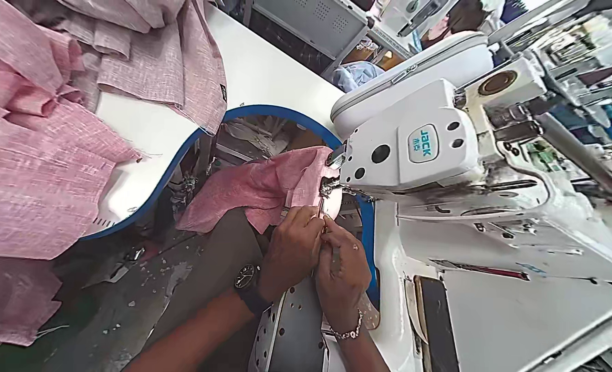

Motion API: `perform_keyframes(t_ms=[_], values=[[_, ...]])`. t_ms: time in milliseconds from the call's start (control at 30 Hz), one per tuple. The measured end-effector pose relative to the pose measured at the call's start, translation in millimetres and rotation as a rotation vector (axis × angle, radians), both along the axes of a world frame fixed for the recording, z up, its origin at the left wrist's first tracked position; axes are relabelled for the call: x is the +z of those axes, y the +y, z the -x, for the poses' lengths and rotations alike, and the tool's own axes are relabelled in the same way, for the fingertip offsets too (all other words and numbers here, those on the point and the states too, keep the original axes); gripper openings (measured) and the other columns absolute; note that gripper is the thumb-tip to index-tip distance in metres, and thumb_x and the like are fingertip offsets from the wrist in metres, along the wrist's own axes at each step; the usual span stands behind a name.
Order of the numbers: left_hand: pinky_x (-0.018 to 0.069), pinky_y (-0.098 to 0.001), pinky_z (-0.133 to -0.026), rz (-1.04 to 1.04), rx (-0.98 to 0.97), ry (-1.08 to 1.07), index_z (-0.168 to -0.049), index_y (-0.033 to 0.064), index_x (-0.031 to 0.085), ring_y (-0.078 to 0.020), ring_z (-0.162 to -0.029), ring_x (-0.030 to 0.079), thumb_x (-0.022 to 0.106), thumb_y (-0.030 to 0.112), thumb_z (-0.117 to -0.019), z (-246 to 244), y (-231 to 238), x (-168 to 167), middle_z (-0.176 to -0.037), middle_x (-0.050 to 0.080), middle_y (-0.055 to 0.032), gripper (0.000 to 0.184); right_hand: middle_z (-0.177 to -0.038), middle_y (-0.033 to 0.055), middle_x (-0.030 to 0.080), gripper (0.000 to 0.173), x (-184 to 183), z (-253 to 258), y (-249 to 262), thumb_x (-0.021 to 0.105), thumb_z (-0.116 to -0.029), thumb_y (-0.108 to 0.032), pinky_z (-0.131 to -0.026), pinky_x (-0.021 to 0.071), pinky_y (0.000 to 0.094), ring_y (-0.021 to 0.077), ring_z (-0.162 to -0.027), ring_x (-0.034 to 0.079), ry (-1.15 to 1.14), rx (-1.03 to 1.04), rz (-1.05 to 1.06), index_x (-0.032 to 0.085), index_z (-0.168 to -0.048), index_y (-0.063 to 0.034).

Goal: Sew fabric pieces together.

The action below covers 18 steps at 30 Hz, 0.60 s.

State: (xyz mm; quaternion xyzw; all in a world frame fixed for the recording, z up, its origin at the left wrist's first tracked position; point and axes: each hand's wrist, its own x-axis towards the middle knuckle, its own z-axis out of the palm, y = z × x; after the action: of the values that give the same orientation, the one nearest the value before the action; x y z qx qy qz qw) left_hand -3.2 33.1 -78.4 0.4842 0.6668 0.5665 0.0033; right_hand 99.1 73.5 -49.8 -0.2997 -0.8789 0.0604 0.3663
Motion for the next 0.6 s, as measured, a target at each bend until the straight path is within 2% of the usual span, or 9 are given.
perform_keyframes(t_ms=[100,167,233,300,333,400,467,533,600], values=[[0.0586,-0.0399,-0.084,0.072,-0.162,-0.178,-0.096,0.0004,0.076,-0.0256,-0.098,0.073,0.055,0.005,-0.0948,29.4,-3.4,14.0,-0.105,0.075,-0.0140,0.022,-0.109,0.0158,0.077,0.024,-1.7,2.1,-5.9,0.051,-0.0931,-0.009,-0.096,0.0533,0.0291,0.0236,-0.107,0.072,-0.027,0.008,-0.048,0.072,-0.084,-0.0017],[0.0565,-0.0424,-0.087,0.149,-0.318,-0.566,-0.116,-0.0028,0.068,-0.0215,-0.098,0.069,0.044,0.012,-0.1045,67.4,17.9,10.0,-0.107,0.071,-0.0138,0.031,-0.106,0.0123,0.078,0.025,-2.5,1.7,-13.8,0.051,-0.0930,-0.010,-0.093,0.0545,0.0355,0.0264,-0.105,0.072,-0.099,0.034,-0.068,0.074,-0.086,-0.0040],[0.0519,-0.0398,-0.095,0.175,-0.517,-0.999,-0.135,-0.0026,0.057,-0.0203,-0.107,0.065,0.025,0.030,-0.1137,94.9,51.8,-21.1,-0.119,0.067,-0.0155,0.050,-0.103,0.0094,0.079,0.026,-3.6,3.7,-20.8,0.052,-0.0916,-0.011,-0.091,0.0546,0.0387,0.0286,-0.101,0.073,-0.145,0.058,-0.096,0.076,-0.085,-0.0054],[0.0547,-0.0346,-0.083,0.149,-0.663,-1.342,-0.126,0.0009,0.057,-0.0164,-0.093,0.065,0.015,0.051,-0.1106,100.0,93.7,-43.2,-0.105,0.067,-0.0101,0.068,-0.096,0.0080,0.079,0.026,-4.2,4.4,-19.3,0.053,-0.0899,-0.012,-0.090,0.0551,0.0371,0.0273,-0.097,0.073,-0.155,0.087,-0.139,0.077,-0.082,-0.0059],[0.0543,-0.0335,-0.083,0.119,-0.693,-1.366,-0.123,0.0004,0.059,-0.0153,-0.091,0.065,0.018,0.052,-0.1105,106.7,113.5,-34.5,-0.103,0.068,-0.0094,0.067,-0.094,0.0068,0.079,0.025,-4.3,7.2,-15.6,0.054,-0.0893,-0.013,-0.091,0.0550,0.0351,0.0256,-0.097,0.073,-0.154,0.106,-0.157,0.077,-0.081,-0.0071],[0.0519,-0.0263,-0.072,0.082,-0.595,-1.226,-0.108,0.0012,0.065,-0.0079,-0.076,0.060,0.042,0.027,-0.1107,112.7,147.6,-5.1,-0.088,0.065,-0.0032,0.034,-0.093,0.0040,0.079,0.024,-6.4,6.0,-14.7,0.053,-0.0887,-0.013,-0.092,0.0526,0.0318,0.0222,-0.097,0.072,-0.160,0.117,-0.155,0.075,-0.078,-0.0108],[0.0501,-0.0300,-0.072,0.139,-0.503,-1.106,-0.096,-0.0033,0.062,-0.0109,-0.075,0.057,0.062,0.006,-0.0990,121.2,180.0,4.5,-0.084,0.062,-0.0070,0.010,-0.093,0.0030,0.079,0.025,-7.3,3.0,-15.5,0.053,-0.0892,-0.013,-0.093,0.0514,0.0309,0.0213,-0.098,0.071,-0.164,0.111,-0.130,0.075,-0.078,-0.0105],[0.0515,-0.0342,-0.077,0.229,-0.411,-1.012,-0.106,-0.0074,0.064,-0.0150,-0.081,0.059,0.066,0.008,-0.0971,119.5,184.3,-0.4,-0.093,0.065,-0.0127,0.018,-0.091,0.0020,0.079,0.026,-7.3,7.0,-11.4,0.052,-0.0883,-0.013,-0.092,0.0512,0.0313,0.0206,-0.097,0.071,-0.154,0.108,-0.128,0.076,-0.079,-0.0105],[0.0506,-0.0377,-0.081,0.283,-0.261,-1.070,-0.113,-0.0072,0.063,-0.0201,-0.088,0.059,0.060,0.016,-0.1021,95.6,169.7,-21.0,-0.100,0.064,-0.0167,0.026,-0.088,0.0011,0.078,0.027,-9.2,10.0,-9.5,0.051,-0.0873,-0.015,-0.088,0.0515,0.0339,0.0218,-0.094,0.070,-0.150,0.111,-0.143,0.077,-0.079,-0.0118]])
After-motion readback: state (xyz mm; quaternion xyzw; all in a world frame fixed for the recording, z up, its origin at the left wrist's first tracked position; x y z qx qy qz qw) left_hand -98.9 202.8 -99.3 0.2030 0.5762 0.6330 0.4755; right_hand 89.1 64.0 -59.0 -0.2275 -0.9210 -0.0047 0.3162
